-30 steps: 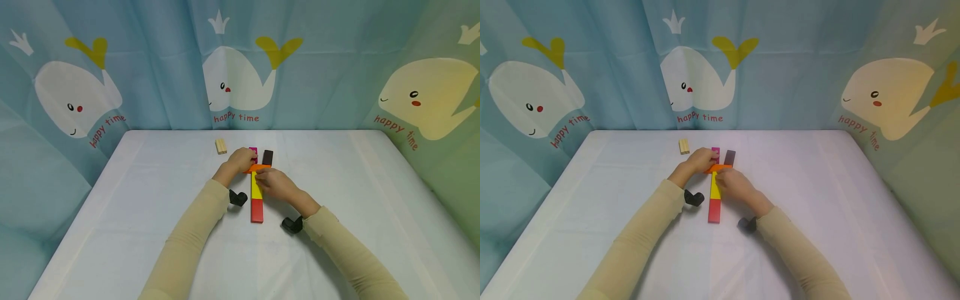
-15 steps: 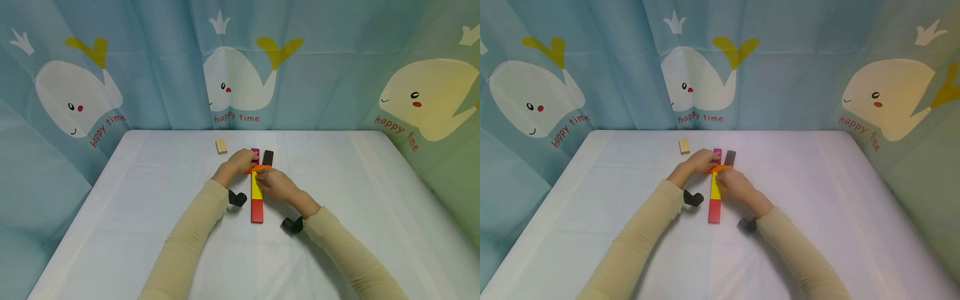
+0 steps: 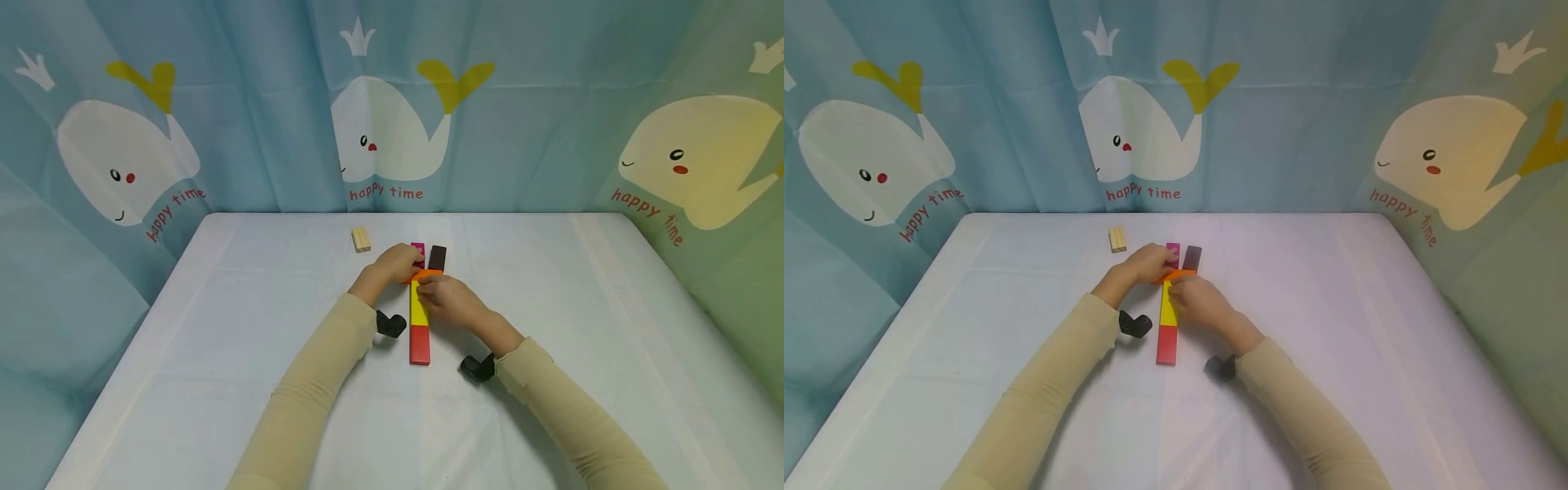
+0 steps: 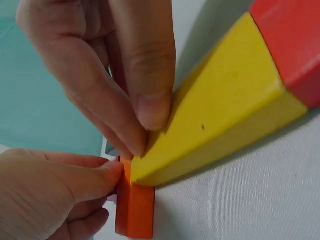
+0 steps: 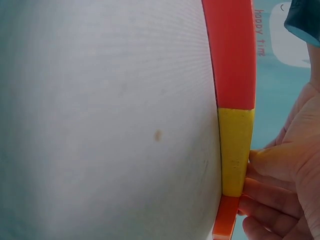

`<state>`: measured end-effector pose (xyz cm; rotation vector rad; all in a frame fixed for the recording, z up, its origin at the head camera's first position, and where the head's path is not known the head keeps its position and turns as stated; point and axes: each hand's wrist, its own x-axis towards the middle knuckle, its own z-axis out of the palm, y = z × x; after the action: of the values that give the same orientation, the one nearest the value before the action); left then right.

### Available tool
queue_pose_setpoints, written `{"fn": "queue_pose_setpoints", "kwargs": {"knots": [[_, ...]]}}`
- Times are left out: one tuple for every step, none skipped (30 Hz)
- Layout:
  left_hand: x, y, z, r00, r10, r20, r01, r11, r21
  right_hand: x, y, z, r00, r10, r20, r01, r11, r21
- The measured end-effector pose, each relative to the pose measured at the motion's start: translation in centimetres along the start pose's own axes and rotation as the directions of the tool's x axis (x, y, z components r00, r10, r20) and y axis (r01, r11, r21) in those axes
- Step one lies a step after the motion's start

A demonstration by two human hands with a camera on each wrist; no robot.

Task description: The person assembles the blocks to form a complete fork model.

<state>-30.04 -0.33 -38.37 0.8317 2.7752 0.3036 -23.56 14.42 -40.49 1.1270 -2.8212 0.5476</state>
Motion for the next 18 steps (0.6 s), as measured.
{"fn": "queue_pose_setpoints", "kwargs": {"knots": [[0.01,0.05,0.0,1.0,0.005,-0.002,-0.005,1.0,0.0,0.01,-0.02,-0.01,1.0,0.006,0.003,-0.006,1.0,0.003],[0.02,0.1,0.01,1.0,0.01,-0.004,-0.01,1.0,0.001,-0.01,-0.03,-0.03,1.0,0.01,0.005,-0.01,1.0,0.003],[0.03,0.15,0.01,1.0,0.013,-0.005,-0.013,1.0,0.0,-0.02,-0.04,-0.04,1.0,0.012,0.006,-0.012,1.0,0.004],[0.06,0.19,0.02,1.0,0.013,-0.006,-0.013,1.0,-0.001,-0.02,-0.06,-0.05,1.0,0.017,0.008,-0.017,1.0,0.008],[0.09,0.21,0.05,1.0,0.011,-0.006,-0.011,1.0,-0.003,-0.02,-0.07,-0.06,1.0,0.018,0.008,-0.018,1.0,0.008],[0.13,0.2,0.09,1.0,0.011,-0.005,-0.011,1.0,0.0,-0.03,-0.08,-0.07,1.0,0.017,0.008,-0.017,1.0,0.009],[0.17,0.18,0.13,1.0,0.007,-0.005,-0.007,1.0,0.001,-0.03,-0.07,-0.06,1.0,0.017,0.008,-0.017,1.0,0.009],[0.19,0.16,0.17,1.0,0.005,-0.004,-0.005,1.0,0.002,-0.02,-0.06,-0.04,1.0,0.019,0.01,-0.019,1.0,0.011],[0.22,0.14,0.22,1.0,0.0,-0.002,0.0,1.0,-0.001,-0.02,-0.04,-0.02,1.0,0.019,0.01,-0.019,1.0,0.012],[0.21,0.14,0.24,1.0,-0.002,0.001,0.002,1.0,0.0,-0.02,-0.04,-0.01,1.0,0.021,0.012,-0.021,1.0,0.012],[0.22,0.13,0.26,1.0,0.0,0.004,0.0,1.0,0.0,-0.02,-0.04,0.01,1.0,0.022,0.013,-0.023,1.0,0.013],[0.2,0.15,0.24,1.0,0.002,0.007,-0.002,1.0,-0.001,-0.03,-0.04,0.02,1.0,0.023,0.014,-0.023,1.0,0.014],[0.17,0.16,0.22,1.0,0.004,0.01,-0.004,1.0,0.001,-0.02,-0.05,0.03,1.0,0.025,0.015,-0.025,1.0,0.014],[0.14,0.18,0.19,1.0,0.005,0.012,-0.005,1.0,0.003,-0.02,-0.08,0.01,1.0,0.026,0.014,-0.027,1.0,0.015],[0.11,0.2,0.16,1.0,0.004,0.013,-0.004,1.0,0.005,-0.03,-0.1,-0.01,1.0,0.025,0.012,-0.025,1.0,0.015],[0.07,0.23,0.12,1.0,0.006,0.013,-0.006,1.0,0.01,-0.03,-0.12,-0.01,1.0,0.025,0.011,-0.025,1.0,0.016],[0.07,0.24,0.09,1.0,0.005,0.014,-0.005,1.0,0.012,-0.03,-0.14,-0.01,1.0,0.023,0.009,-0.024,1.0,0.016],[0.02,0.27,0.05,1.0,0.003,0.014,-0.003,1.0,0.013,-0.03,-0.15,-0.03,1.0,0.023,0.008,-0.023,1.0,0.016]]}}
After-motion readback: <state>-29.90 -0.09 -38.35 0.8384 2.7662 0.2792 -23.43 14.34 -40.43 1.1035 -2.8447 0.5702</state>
